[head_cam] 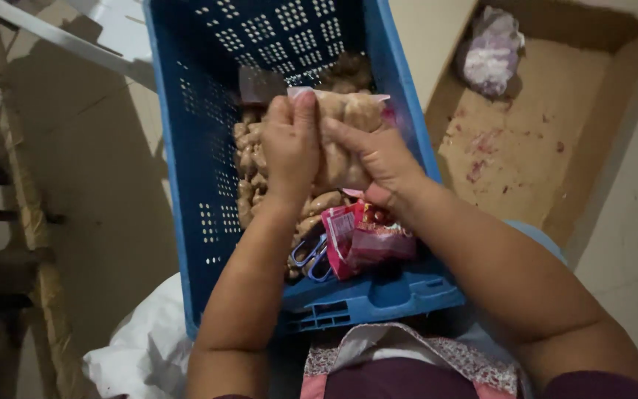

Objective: Bagging ginger roots from a blue crate into individual plastic bags

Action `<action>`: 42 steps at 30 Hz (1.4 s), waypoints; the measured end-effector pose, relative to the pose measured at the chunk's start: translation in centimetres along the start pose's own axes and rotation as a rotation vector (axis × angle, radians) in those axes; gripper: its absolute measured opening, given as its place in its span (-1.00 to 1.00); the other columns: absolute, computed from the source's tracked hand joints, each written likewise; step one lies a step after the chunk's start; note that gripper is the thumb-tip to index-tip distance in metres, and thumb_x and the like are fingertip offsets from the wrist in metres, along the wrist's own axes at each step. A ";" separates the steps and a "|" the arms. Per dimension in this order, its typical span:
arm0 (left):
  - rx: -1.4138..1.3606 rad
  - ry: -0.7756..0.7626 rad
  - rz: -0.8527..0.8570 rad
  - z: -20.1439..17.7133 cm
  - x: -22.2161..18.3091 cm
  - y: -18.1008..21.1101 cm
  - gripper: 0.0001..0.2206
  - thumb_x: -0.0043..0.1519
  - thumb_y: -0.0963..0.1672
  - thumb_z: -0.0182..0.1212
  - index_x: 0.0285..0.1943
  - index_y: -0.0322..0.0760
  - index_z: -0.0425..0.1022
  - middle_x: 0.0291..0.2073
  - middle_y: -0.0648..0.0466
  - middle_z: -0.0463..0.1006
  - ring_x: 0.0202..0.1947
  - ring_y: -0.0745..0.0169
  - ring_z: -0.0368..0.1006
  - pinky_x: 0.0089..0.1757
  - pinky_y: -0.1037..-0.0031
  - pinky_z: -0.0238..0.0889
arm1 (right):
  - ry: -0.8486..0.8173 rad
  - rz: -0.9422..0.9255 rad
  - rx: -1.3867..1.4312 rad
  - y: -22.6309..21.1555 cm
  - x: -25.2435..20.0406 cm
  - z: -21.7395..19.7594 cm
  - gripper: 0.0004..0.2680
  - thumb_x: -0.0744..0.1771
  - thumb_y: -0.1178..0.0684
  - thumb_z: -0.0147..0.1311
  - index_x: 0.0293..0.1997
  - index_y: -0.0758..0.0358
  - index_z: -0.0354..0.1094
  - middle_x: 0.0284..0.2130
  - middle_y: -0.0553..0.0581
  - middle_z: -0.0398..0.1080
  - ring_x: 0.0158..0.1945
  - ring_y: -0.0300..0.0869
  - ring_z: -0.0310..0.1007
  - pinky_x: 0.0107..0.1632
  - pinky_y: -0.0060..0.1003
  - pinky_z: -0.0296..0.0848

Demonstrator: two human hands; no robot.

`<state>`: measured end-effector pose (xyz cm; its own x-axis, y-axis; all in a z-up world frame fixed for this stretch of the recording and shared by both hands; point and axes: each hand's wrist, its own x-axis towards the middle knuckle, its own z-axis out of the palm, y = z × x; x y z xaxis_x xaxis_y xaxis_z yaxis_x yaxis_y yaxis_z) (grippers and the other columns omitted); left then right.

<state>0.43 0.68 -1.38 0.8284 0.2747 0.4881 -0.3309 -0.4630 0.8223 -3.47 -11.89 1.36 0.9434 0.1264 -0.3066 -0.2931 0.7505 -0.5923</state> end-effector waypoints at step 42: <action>-0.228 -0.095 -0.013 0.3 -0.9 2.2 -0.76 0.33 -0.01 0.21 -0.32 -0.15 0.42 -0.60 0.10 0.40 -0.51 0.35 0.32 -0.40 0.52 0.21 | -0.110 0.110 0.308 -0.8 0.7 -0.1 -0.64 0.26 -0.18 0.31 -0.03 0.31 0.50 -0.08 0.30 0.57 -0.02 0.06 0.62 0.15 0.06 0.60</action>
<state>-0.93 -0.83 -0.07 0.8684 0.1937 0.4564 -0.4048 -0.2545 0.8783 -2.59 -12.47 1.53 0.9246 0.2746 -0.2640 -0.3496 0.8869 -0.3019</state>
